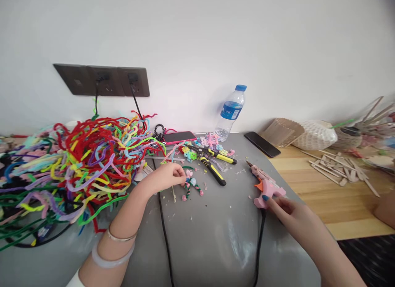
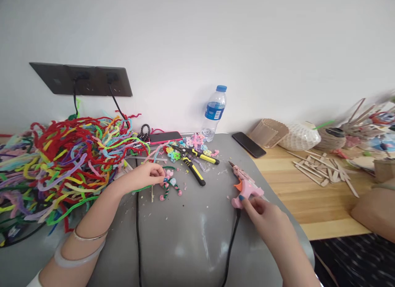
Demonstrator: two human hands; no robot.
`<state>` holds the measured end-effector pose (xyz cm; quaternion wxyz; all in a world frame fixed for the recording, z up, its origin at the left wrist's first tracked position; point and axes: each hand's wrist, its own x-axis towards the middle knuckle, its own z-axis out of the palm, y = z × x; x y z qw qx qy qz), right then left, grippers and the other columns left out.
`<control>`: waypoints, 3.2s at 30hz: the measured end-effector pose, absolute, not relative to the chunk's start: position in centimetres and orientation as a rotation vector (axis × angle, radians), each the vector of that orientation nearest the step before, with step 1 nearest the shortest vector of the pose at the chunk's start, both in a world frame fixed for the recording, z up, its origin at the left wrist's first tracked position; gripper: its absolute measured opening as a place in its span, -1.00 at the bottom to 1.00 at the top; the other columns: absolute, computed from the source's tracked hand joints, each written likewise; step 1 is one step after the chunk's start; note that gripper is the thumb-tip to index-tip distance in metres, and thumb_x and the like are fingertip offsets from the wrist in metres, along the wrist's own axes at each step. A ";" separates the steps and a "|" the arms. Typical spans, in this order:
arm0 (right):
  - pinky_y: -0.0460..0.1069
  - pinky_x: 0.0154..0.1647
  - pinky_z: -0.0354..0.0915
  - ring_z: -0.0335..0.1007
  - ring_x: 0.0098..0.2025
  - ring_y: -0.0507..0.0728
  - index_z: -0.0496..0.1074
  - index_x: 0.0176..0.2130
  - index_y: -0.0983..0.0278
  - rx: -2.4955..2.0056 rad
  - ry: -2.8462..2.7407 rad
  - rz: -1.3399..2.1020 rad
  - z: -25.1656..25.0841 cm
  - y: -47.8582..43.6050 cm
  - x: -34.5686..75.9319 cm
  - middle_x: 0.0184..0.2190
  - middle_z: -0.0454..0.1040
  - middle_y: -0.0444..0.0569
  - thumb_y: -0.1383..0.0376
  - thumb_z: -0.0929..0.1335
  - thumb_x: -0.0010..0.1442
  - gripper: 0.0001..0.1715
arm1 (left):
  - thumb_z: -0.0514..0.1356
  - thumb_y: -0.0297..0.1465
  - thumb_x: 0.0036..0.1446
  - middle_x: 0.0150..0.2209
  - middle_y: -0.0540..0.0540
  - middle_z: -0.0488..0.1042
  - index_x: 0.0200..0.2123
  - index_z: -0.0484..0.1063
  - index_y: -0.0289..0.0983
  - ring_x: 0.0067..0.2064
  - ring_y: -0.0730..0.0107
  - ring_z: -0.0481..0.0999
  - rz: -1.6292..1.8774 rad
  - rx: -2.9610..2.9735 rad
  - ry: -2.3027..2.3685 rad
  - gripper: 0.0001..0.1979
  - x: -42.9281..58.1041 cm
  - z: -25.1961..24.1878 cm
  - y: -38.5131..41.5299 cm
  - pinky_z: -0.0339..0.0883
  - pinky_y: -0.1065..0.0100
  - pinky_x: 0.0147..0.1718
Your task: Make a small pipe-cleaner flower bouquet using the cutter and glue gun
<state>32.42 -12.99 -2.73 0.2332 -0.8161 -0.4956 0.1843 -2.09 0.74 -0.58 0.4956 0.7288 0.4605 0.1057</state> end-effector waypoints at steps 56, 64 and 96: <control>-0.07 -0.44 0.16 0.22 -0.44 0.05 0.33 -0.29 0.22 -1.408 -1.694 0.423 -1.8 -9.1 18.1 -0.35 0.34 -0.09 0.37 0.22 0.33 -0.84 | 0.22 -0.34 0.09 -0.44 0.01 0.45 -0.30 0.56 -0.22 -0.38 0.40 0.40 0.491 2.021 0.924 -0.86 -0.1 2.0 -1.1 0.23 0.43 -0.42; -0.09 -0.51 0.14 0.18 -0.51 0.00 0.37 -0.34 0.22 -1.334 -1.692 0.375 -1.1 -9.0 17.1 -0.40 0.34 -0.11 0.42 0.27 0.28 -0.84 | 0.19 -0.35 0.13 -0.46 0.00 0.42 -0.33 0.55 -0.24 -0.39 0.40 0.38 0.460 2.068 0.852 -0.86 -0.3 2.4 -1.2 0.20 0.43 -0.42; -0.07 -0.51 0.16 0.23 -0.50 0.04 0.43 -0.36 0.23 -1.472 -1.435 0.350 -0.5 -8.9 20.3 -0.48 0.35 -0.11 0.29 0.30 0.21 -0.86 | 0.14 -0.45 0.11 -0.40 -0.02 0.49 -0.40 0.49 -0.25 -0.39 0.42 0.37 0.554 2.068 0.828 -0.87 -0.4 2.7 -1.1 0.25 0.43 -0.36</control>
